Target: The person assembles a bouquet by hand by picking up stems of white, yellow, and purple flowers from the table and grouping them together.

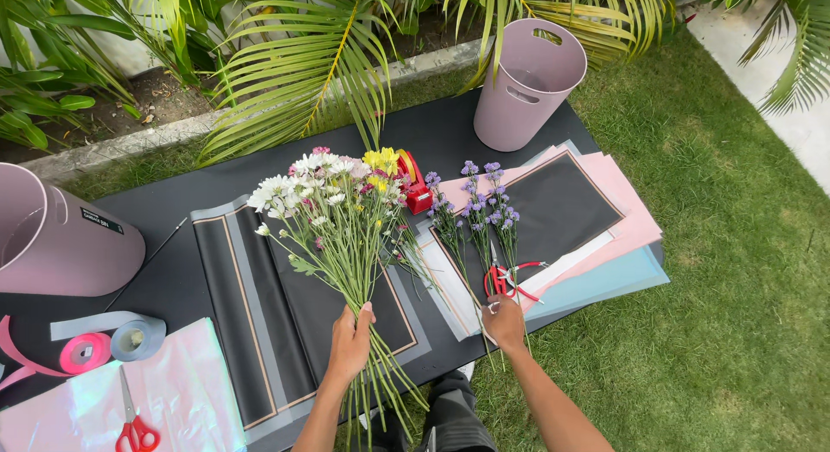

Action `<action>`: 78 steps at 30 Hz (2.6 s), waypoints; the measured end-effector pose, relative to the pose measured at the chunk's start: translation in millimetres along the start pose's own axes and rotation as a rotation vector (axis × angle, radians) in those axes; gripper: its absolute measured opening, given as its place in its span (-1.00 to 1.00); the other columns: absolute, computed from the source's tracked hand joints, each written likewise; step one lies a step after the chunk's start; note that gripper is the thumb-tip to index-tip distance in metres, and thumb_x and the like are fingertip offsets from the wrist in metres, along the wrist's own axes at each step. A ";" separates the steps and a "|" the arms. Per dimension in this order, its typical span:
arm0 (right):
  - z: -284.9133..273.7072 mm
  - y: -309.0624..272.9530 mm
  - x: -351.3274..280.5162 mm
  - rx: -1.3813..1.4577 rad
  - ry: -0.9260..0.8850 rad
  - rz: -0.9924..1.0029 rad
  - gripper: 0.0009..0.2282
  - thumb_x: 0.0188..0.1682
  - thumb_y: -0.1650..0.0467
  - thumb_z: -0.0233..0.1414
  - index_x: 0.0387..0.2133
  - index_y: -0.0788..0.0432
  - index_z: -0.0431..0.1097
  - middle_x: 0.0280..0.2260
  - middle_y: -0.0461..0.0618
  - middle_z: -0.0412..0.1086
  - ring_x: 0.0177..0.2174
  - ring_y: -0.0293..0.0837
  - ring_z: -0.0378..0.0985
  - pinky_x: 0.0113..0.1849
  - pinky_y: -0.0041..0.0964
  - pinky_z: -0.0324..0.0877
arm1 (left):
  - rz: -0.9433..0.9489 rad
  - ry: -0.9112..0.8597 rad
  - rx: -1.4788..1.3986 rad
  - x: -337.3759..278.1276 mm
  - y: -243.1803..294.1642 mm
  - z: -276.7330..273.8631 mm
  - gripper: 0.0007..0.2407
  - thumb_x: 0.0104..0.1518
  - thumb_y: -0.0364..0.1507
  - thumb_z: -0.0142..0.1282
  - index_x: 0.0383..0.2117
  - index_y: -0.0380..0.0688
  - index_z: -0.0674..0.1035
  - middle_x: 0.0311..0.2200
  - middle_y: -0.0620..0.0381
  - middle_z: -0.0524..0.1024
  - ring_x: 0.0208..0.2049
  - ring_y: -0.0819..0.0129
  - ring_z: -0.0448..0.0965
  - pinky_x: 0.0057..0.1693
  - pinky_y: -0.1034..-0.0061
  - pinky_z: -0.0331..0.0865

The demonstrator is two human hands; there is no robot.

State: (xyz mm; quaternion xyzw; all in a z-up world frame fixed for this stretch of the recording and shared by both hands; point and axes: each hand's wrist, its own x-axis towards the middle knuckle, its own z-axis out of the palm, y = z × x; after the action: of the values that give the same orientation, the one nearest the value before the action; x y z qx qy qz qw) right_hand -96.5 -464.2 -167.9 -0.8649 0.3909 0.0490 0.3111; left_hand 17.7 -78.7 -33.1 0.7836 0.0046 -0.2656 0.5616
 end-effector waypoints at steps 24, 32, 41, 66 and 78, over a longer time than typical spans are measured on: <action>-141.9 -134.9 -40.4 0.453 -0.364 -0.593 -0.87 0.30 0.33 0.13 -0.07 0.11 0.58 -0.38 -0.07 0.77 -0.51 -0.24 0.66 -0.42 -0.31 0.46 | -0.067 0.110 0.034 30.0 80.5 111.4 -0.51 0.60 0.04 -0.20 -0.30 -0.04 0.60 -0.58 0.21 0.19 -0.59 0.31 0.23 -0.14 0.24 0.29; -135.7 -175.4 -67.0 0.365 -0.512 -0.798 -0.91 0.31 0.40 0.15 -0.06 0.16 0.57 -0.56 -0.08 0.56 -0.59 -0.22 0.37 -0.40 -0.24 0.31 | 0.025 0.120 -0.015 9.3 115.6 111.1 -0.62 0.62 -0.08 -0.11 -0.32 0.01 0.50 -0.45 0.20 0.38 -0.41 0.33 0.31 -0.08 0.32 0.24; -140.0 -181.7 -84.3 0.374 -0.578 -0.786 -0.97 0.33 0.45 0.16 -0.12 0.16 0.53 -0.69 -0.08 0.36 -0.64 -0.26 0.15 -0.43 -0.28 0.16 | 0.122 0.143 -0.111 -6.7 117.9 99.2 -0.63 0.63 -0.05 -0.12 -0.26 0.00 0.51 -0.43 0.24 0.33 -0.50 0.43 0.18 -0.17 0.32 0.18; -146.1 -224.8 -42.6 0.468 -0.822 -0.452 -0.48 0.24 0.15 0.12 0.42 0.05 0.58 0.04 -0.03 0.76 0.05 -0.17 0.80 -0.01 -0.18 0.67 | 0.090 0.084 -0.163 -12.4 132.2 88.5 -0.63 0.55 -0.09 0.01 0.13 -0.11 0.63 -0.23 0.22 0.52 -0.22 0.46 0.43 0.07 0.33 0.42; -114.9 -179.0 -50.3 0.454 -0.878 -0.391 -0.63 0.24 0.31 0.19 0.23 0.19 0.72 0.08 -0.04 0.76 -0.13 -0.20 0.72 0.00 -0.24 0.62 | 0.205 0.156 -0.101 -7.6 124.0 83.0 -0.69 0.53 -0.07 0.02 -0.09 0.00 0.60 -0.30 0.15 0.64 -0.23 0.27 0.59 -0.07 0.28 0.34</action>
State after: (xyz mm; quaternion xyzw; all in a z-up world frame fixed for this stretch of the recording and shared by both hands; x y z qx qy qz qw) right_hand -22.9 -408.3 30.2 -0.7307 0.0562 0.2615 0.6282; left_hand 15.0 -195.6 60.0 0.7691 -0.0185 -0.1445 0.6223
